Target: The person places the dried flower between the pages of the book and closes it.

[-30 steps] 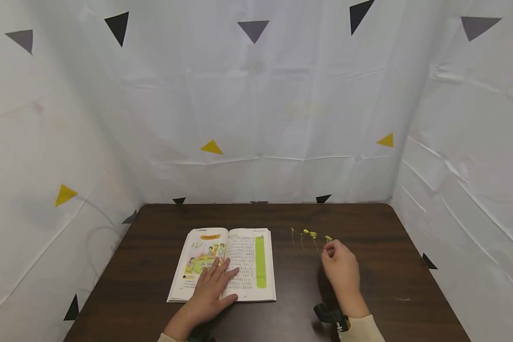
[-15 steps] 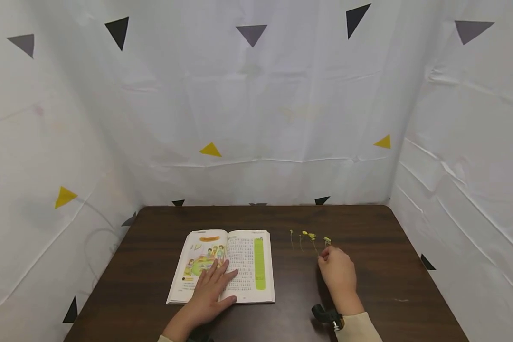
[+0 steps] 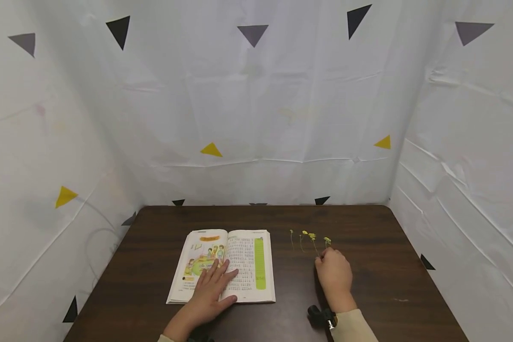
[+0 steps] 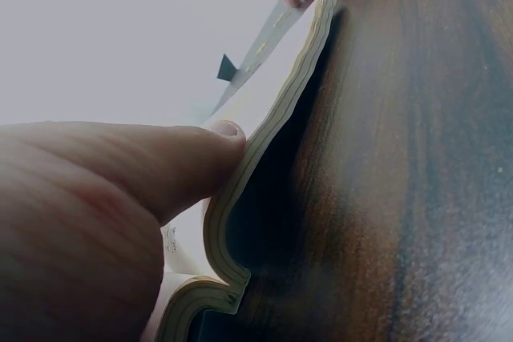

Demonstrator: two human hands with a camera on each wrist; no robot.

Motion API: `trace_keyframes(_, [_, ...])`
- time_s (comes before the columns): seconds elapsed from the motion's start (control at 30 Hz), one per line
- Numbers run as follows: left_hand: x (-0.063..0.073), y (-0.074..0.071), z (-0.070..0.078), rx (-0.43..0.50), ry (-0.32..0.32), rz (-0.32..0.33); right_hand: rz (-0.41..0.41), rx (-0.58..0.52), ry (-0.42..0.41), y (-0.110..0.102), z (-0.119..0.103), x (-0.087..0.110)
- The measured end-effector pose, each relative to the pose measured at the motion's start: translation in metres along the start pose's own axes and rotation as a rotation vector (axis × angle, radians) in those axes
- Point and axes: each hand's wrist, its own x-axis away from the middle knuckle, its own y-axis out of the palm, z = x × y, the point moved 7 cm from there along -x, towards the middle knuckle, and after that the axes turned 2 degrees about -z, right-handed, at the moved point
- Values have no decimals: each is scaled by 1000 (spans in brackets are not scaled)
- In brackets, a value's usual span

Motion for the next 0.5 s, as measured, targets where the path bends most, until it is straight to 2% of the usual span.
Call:
trace_keyframes(0.13, [-1, 0, 0, 6, 3, -3, 12, 17, 10, 0, 0, -3])
trace_keyframes(0.5, [0, 2, -3, 0, 4, -3, -20, 65, -2, 5, -4, -8])
